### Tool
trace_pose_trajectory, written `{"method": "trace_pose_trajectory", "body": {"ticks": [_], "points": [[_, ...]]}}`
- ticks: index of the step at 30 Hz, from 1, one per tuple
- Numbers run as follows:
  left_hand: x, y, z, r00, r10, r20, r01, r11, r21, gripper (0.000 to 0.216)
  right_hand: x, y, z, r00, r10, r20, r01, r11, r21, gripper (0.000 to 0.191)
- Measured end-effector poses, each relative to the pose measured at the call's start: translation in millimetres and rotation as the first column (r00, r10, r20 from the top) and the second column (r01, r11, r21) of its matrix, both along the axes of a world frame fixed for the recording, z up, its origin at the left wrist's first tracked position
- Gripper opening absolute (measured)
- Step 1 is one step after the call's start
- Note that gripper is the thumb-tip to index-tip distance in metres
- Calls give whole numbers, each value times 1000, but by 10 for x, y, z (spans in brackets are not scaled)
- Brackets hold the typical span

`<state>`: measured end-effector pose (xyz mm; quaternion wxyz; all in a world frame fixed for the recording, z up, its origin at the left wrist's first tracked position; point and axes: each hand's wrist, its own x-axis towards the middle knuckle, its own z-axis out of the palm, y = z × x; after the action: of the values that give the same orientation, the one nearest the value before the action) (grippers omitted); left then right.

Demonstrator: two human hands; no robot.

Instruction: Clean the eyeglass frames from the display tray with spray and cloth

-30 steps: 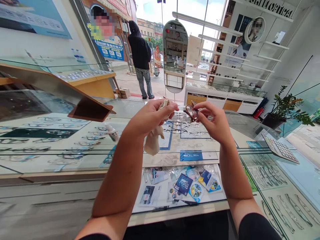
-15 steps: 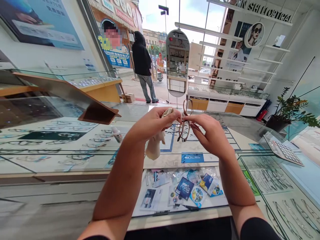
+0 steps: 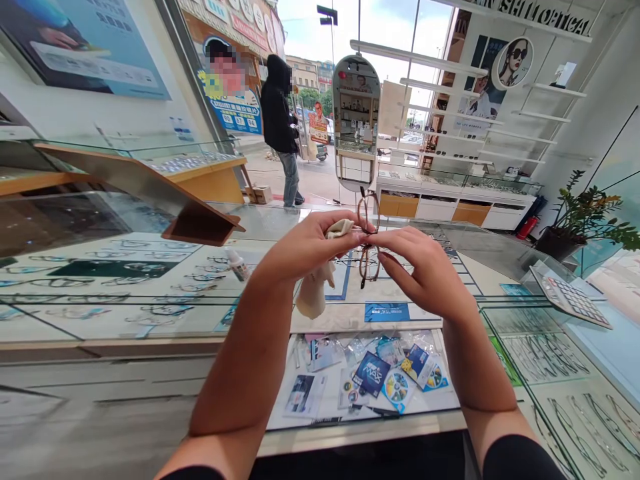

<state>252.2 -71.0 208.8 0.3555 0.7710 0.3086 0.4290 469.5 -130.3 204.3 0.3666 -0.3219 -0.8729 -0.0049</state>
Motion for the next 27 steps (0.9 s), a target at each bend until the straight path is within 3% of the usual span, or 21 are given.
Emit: {"method": "trace_pose_trajectory", "body": {"ticks": [5,10,17,24,27], "points": [[47,-43,24,998,40,55,-43,998,56,37,-6,23,-9,975,63,-214,-76,996,-51,21],[90,-92,9,995,68,77,-74,994,77,36,-49,72,-30,883,-71,-464,-18,983,-183,14],[129,-153,-7,990,137,17,-137,974,178,35,-31,197,-67,849,-33,-527,-196,907,-373,26],[119,-129,-5,994,110,27,-113,975,192,40,9,225,-68,799,-22,-600,-319,831,-456,28],[103,-99,-31,984,171,44,-177,957,230,37,17,203,-51,793,-38,-608,-337,804,-490,30]]}}
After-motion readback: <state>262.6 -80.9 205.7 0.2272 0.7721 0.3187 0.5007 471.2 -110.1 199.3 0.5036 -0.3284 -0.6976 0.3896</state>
